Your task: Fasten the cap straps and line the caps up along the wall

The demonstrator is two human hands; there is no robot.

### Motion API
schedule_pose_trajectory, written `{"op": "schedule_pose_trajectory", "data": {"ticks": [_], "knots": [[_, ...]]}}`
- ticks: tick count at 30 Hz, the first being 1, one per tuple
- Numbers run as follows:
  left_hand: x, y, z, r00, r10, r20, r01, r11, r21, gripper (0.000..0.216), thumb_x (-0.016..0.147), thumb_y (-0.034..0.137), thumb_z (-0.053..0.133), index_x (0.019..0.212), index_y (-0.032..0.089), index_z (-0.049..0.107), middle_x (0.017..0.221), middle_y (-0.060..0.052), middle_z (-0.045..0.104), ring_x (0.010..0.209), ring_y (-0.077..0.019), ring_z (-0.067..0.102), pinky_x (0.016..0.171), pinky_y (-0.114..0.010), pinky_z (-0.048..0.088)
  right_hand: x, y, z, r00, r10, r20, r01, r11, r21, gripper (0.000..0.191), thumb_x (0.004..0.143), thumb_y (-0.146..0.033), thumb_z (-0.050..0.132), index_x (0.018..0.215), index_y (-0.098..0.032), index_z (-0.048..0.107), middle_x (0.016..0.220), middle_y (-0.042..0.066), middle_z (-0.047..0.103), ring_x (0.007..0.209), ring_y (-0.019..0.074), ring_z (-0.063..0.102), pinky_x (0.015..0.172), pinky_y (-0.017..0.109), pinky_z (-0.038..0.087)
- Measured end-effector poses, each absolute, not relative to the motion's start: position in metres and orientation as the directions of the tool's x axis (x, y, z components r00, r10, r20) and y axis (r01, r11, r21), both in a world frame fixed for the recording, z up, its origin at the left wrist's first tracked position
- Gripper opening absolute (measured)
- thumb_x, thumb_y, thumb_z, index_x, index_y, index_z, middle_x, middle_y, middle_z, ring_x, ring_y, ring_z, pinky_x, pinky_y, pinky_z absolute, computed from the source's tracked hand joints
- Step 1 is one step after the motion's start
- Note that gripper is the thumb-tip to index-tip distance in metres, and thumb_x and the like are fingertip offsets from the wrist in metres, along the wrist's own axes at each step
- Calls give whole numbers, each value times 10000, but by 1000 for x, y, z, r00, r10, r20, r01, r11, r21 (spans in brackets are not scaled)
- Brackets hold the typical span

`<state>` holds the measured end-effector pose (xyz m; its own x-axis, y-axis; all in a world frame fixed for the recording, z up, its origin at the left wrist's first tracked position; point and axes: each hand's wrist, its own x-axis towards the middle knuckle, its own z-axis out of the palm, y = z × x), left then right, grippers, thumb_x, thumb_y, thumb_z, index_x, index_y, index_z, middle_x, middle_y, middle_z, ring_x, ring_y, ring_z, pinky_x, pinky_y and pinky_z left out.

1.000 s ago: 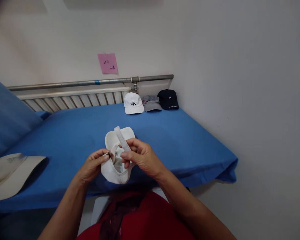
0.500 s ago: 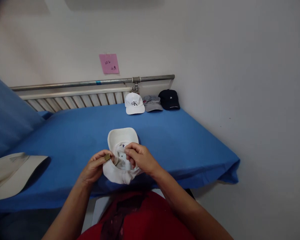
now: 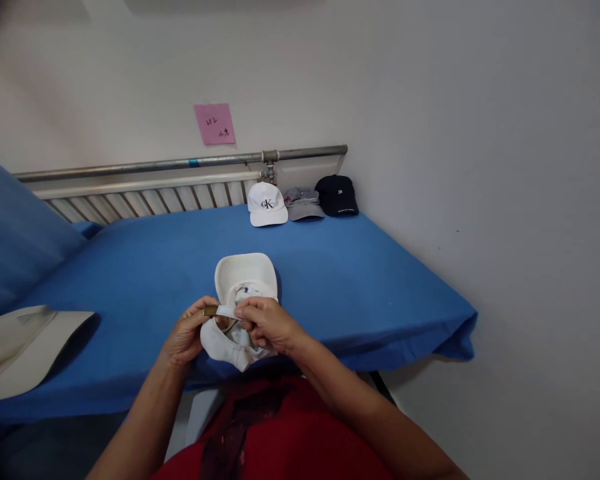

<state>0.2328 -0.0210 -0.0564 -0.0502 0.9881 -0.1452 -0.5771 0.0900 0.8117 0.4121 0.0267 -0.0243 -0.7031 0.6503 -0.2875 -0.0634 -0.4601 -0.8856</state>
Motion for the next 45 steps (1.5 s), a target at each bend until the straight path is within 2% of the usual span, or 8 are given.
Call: {"op": "schedule_pose_trajectory", "data": {"ticks": [8,12,20,30,39,45], "knots": [[234,-20,-59,-28,989,-147,-596,102,797,278,546,241,855,721,149,660,587,0,671,522,-99,602,553,-186,469,412,30,-29,-736,599,-315,-60,-521,-851,245,707,-333,683,760,-184,496,505,-109,411,343,-8,183,323,139,121],[234,-20,-62,-29,989,-143,-613,96,784,307,548,208,848,789,163,663,618,10,678,528,-107,611,545,-192,473,411,32,-34,-749,581,-318,-64,-541,-839,262,703,-325,695,778,-184,488,513,-107,427,346,-9,189,337,136,124],[235,-18,-65,-42,986,-162,-633,99,767,285,558,201,843,751,163,636,612,14,674,523,-110,616,547,-199,488,407,34,-39,-790,510,-339,-35,-590,-806,260,710,-314,686,767,-189,465,485,-118,387,342,-6,173,334,130,111],[236,-16,-64,-14,986,-166,-627,120,770,289,571,211,842,766,169,632,606,38,654,532,-98,624,558,-187,501,401,35,-45,-763,540,-355,-55,-602,-797,244,699,-299,666,762,-198,453,490,-118,387,338,3,183,332,139,136],[235,-16,-66,-24,987,-158,-611,111,784,271,596,213,819,787,172,631,634,34,664,544,-106,626,557,-196,498,396,25,-40,-634,699,-329,-33,-450,-892,151,746,-281,611,715,-186,499,493,-103,424,310,10,241,304,166,155],[234,-15,-68,-8,987,-162,-601,125,789,257,599,220,799,783,165,628,611,34,646,530,-102,613,549,-192,486,396,26,-41,-686,672,-278,-56,-430,-901,211,713,-336,671,714,-171,539,526,-94,471,315,3,259,297,167,180]]}}
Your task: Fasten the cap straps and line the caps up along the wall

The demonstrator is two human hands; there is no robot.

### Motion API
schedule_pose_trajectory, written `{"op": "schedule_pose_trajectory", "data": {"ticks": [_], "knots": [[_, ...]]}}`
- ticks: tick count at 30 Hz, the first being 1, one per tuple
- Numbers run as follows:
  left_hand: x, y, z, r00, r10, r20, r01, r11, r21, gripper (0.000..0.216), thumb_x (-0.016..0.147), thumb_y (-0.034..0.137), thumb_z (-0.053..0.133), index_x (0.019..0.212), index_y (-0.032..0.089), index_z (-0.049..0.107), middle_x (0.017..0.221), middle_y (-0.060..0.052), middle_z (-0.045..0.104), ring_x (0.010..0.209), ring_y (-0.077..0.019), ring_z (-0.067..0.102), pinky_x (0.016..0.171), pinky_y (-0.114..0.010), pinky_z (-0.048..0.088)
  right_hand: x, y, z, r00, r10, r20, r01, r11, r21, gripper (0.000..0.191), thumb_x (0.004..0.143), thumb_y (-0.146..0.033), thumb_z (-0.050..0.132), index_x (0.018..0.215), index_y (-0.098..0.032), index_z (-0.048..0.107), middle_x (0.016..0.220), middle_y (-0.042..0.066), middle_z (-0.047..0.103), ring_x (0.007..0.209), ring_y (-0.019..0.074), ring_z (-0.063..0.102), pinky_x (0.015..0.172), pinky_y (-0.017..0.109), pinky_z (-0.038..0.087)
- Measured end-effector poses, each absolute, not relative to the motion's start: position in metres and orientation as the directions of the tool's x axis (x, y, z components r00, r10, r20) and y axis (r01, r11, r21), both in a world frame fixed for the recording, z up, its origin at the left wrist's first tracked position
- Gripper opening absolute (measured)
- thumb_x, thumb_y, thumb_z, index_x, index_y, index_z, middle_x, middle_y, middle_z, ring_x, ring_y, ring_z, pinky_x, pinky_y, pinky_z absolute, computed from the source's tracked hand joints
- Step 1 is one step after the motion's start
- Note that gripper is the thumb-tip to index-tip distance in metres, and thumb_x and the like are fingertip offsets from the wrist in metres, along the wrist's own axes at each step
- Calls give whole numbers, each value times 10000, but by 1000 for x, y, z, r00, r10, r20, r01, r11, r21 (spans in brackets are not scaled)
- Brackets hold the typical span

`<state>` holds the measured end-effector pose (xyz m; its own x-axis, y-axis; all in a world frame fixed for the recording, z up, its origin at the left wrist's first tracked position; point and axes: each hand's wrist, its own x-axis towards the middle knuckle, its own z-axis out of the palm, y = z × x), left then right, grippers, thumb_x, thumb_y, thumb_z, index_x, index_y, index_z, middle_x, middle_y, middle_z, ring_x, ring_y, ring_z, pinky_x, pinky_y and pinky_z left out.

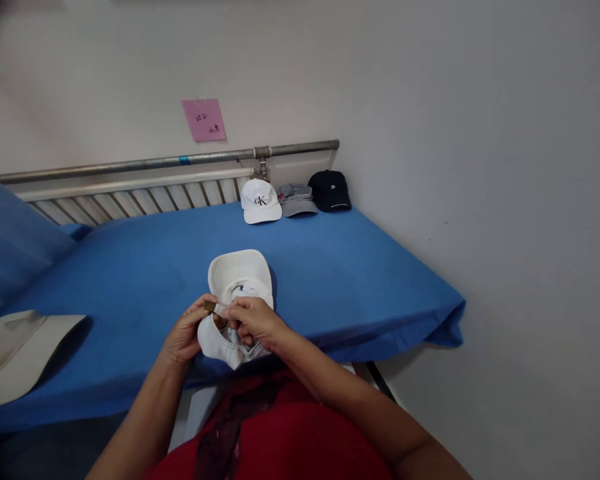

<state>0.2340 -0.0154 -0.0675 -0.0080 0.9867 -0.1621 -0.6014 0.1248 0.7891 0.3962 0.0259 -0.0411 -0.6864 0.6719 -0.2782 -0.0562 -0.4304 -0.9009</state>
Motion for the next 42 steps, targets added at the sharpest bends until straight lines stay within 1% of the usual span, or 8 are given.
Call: {"op": "schedule_pose_trajectory", "data": {"ticks": [5,11,13,21,26,30,36,42], "knots": [[232,-14,-68,-6,986,-168,-606,130,785,253,599,212,791,798,164,641,646,18,667,561,-115,626,573,-205,494,393,26,-41,-661,717,-222,-55,-342,-938,171,741,-308,646,722,-171,547,523,-91,478,311,6,270,298,165,169],[234,-15,-66,-7,988,-154,-596,119,794,208,612,203,784,773,154,663,680,3,680,579,-118,628,588,-208,498,391,26,-35,-620,746,-244,1,-310,-951,128,788,-226,587,689,-174,526,492,-90,440,317,15,276,305,163,169],[235,-16,-66,-17,989,-148,-584,110,804,215,613,211,791,779,151,670,700,-1,689,590,-126,637,603,-221,511,390,26,-33,-632,733,-253,31,-303,-952,139,793,-196,578,670,-171,516,495,-84,448,319,17,290,306,166,167],[236,-16,-68,-48,985,-164,-606,102,789,265,578,212,830,774,152,662,641,-2,688,549,-133,644,561,-213,515,386,27,-33,-672,699,-244,-81,-397,-914,124,788,-229,581,701,-181,506,522,-93,469,307,9,259,300,160,174],[234,-16,-68,-50,988,-143,-608,83,789,272,574,232,829,762,147,654,678,-18,704,577,-138,655,598,-227,533,394,33,-40,-682,695,-227,-3,-313,-950,98,736,-237,582,678,-160,564,495,-67,500,327,34,353,295,163,246],[233,-18,-68,4,990,-142,-584,118,803,266,555,193,824,751,146,651,635,-25,703,544,-142,655,564,-215,525,395,35,-38,-716,663,-219,-38,-351,-936,104,702,-255,614,699,-155,585,556,-51,551,360,35,390,300,159,266],[232,-19,-68,15,994,-108,-586,96,805,285,545,225,834,758,152,659,658,-24,707,565,-149,662,588,-230,533,400,37,-30,-737,642,-213,51,-261,-964,130,742,-260,599,685,-143,604,530,-32,564,361,46,426,323,161,308],[235,-19,-68,8,994,-107,-569,93,817,313,500,189,849,743,149,656,660,0,691,538,-126,634,560,-215,511,408,37,-25,-766,595,-243,38,-335,-941,96,737,-201,573,656,-150,581,468,-48,538,332,48,408,313,163,292]]}}
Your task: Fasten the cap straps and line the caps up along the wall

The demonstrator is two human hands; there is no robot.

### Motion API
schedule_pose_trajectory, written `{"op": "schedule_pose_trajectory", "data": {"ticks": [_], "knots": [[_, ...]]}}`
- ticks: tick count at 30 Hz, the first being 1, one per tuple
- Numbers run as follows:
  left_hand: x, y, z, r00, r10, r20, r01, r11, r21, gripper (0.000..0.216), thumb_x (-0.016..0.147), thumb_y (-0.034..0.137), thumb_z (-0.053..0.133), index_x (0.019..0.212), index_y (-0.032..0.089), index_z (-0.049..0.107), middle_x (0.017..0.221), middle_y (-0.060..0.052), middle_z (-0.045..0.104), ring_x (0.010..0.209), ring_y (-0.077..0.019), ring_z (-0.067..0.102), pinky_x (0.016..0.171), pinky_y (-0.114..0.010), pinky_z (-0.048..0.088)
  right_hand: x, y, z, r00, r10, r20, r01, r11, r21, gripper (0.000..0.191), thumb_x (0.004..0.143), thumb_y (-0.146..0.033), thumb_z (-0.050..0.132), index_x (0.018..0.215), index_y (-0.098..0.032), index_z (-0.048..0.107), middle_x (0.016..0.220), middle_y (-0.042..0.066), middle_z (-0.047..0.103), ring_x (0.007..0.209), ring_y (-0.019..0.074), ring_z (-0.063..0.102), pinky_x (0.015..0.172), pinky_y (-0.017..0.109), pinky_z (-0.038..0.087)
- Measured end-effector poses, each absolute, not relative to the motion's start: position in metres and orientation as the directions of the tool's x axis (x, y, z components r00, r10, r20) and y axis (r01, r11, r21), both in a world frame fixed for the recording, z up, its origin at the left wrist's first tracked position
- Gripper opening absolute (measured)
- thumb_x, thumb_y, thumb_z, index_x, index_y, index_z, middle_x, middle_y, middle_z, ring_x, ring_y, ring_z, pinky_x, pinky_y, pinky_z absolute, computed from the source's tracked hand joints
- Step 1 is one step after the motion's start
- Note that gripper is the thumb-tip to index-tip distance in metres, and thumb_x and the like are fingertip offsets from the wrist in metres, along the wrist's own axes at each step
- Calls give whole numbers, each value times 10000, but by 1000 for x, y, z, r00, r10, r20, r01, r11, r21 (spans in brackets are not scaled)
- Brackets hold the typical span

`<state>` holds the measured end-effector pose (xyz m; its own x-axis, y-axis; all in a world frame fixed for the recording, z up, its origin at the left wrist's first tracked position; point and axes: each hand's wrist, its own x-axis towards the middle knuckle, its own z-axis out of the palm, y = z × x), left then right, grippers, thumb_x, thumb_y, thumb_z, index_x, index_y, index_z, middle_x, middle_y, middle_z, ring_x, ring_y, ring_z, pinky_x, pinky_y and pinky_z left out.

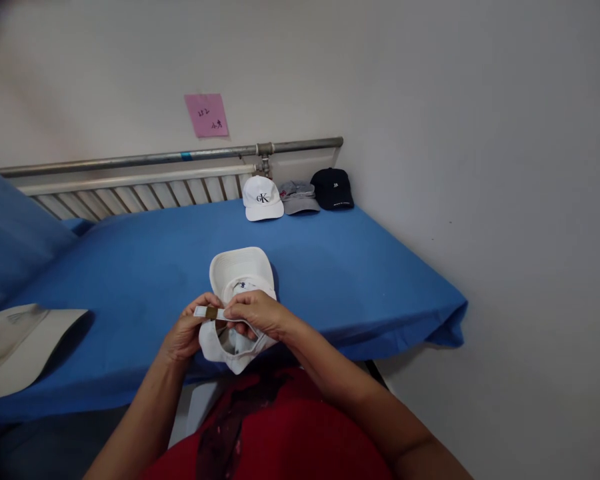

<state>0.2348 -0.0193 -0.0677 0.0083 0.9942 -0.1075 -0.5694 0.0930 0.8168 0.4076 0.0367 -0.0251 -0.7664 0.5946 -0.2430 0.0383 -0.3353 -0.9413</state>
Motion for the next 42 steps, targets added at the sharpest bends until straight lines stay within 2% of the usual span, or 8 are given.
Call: {"op": "schedule_pose_trajectory", "data": {"ticks": [13,18,23,27,31,34,37,42], "knots": [[239,-19,-64,18,991,-134,-513,124,850,355,491,225,867,754,153,639,618,-5,687,531,-137,634,551,-215,472,405,39,-24,-764,623,-170,54,-202,-978,34,737,-199,595,731,-168,583,530,-59,559,365,43,448,335,147,326],[241,-18,-52,45,993,-113,-424,122,897,318,558,270,854,784,169,654,659,7,668,571,-123,601,574,-216,430,418,39,-15,-762,622,-180,38,-234,-971,229,639,-195,651,855,-179,576,609,-35,634,440,83,541,354,155,386],[235,-13,-35,130,989,-68,-253,99,963,327,784,466,679,886,157,700,749,-18,646,674,-119,541,632,-220,384,435,41,-9,-717,676,-170,-20,-264,-964,279,617,-205,657,881,-172,574,570,-49,615,384,59,464,337,152,367],[233,-5,-30,162,981,-106,-121,126,985,340,779,466,684,913,156,722,804,-34,653,725,-134,524,659,-227,366,445,45,-15,-687,697,-206,-25,-306,-952,257,622,-207,643,865,-173,567,624,-34,631,373,34,413,322,140,309],[233,1,-30,173,977,-124,-168,154,974,411,773,536,657,865,142,729,878,-85,680,827,-178,567,741,-261,392,446,45,-21,-674,703,-226,-31,-333,-943,230,630,-198,621,851,-173,562,634,-28,626,370,21,364,326,137,266],[234,1,-28,184,976,-113,-178,146,973,374,787,501,654,857,141,729,860,-86,678,805,-175,566,720,-259,398,445,44,-23,-661,719,-214,-41,-319,-947,226,632,-201,620,848,-172,561,635,-27,625,367,20,342,326,145,257],[236,-1,-26,158,981,-114,-112,133,985,325,800,456,648,834,145,732,739,-44,644,665,-129,509,606,-228,360,444,43,-23,-666,726,-174,-62,-287,-956,229,636,-209,632,851,-171,564,639,-25,629,378,25,357,339,152,279],[239,-3,-25,254,951,-177,-26,189,982,225,678,313,770,841,162,732,725,-14,641,615,-107,490,569,-216,338,444,41,-25,-699,702,-133,-62,-245,-968,249,644,-213,646,879,-169,577,648,-27,626,407,37,389,361,157,310]]}}
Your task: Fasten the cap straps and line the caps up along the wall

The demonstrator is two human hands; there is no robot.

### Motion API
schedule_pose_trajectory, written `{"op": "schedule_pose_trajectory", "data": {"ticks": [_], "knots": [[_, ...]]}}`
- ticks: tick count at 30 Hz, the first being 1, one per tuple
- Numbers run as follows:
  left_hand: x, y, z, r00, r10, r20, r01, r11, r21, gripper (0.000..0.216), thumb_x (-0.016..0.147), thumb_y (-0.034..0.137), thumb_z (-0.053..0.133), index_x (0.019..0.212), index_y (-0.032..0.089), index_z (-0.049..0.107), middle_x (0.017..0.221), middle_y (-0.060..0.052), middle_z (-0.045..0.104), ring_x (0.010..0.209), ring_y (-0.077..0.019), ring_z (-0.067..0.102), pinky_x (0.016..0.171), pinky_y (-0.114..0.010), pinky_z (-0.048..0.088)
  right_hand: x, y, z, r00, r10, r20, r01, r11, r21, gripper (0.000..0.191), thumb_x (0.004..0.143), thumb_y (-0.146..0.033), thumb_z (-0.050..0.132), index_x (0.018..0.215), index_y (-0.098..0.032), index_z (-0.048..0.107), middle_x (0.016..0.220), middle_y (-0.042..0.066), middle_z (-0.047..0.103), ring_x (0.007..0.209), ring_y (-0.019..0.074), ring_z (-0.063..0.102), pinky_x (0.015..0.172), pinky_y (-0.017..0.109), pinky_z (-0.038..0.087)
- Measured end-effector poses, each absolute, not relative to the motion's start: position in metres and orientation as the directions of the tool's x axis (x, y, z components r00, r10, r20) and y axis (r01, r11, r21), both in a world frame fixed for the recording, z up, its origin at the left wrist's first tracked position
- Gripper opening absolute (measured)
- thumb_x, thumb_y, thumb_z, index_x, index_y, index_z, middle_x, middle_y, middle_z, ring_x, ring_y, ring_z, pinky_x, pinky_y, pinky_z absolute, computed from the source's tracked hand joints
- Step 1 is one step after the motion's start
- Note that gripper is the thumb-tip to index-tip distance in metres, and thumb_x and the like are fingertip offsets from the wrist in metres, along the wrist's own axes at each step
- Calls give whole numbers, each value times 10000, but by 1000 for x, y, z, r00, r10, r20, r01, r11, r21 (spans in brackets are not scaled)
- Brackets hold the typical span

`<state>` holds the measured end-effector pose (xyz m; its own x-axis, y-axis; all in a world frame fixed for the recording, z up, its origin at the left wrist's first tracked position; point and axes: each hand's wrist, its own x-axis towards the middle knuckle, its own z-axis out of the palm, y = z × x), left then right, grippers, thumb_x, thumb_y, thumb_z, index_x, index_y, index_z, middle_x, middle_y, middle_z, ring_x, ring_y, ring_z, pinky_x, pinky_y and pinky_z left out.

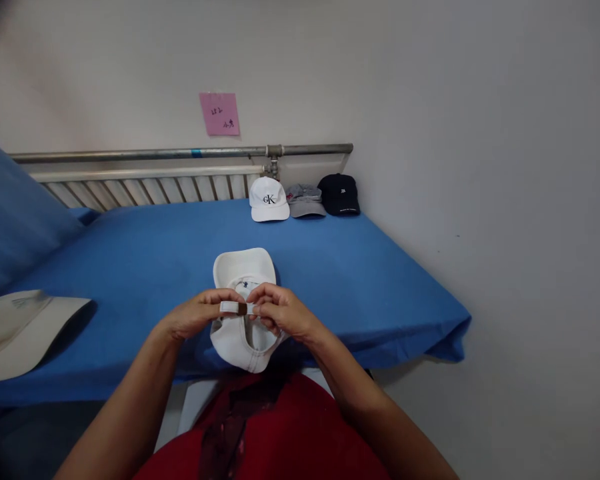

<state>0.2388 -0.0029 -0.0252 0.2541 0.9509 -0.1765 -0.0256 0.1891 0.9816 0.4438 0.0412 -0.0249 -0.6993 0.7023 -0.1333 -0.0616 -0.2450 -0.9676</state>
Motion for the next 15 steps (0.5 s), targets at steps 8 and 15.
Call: {"op": "schedule_pose_trajectory", "data": {"ticks": [8,15], "knots": [[239,-3,-30,274,950,-148,-97,181,979,192,676,310,781,757,146,724,702,-32,666,598,-105,510,574,-213,352,438,40,-24,-726,681,-89,-101,-234,-967,271,639,-219,665,889,-177,568,628,-54,620,402,31,409,383,154,319],[235,-4,-28,235,962,-139,-80,162,984,168,637,264,792,750,158,728,672,-10,638,579,-100,489,559,-212,328,441,42,-26,-687,715,-126,-48,-218,-975,251,652,-211,638,888,-173,563,584,-41,619,485,81,538,433,172,396]]}}
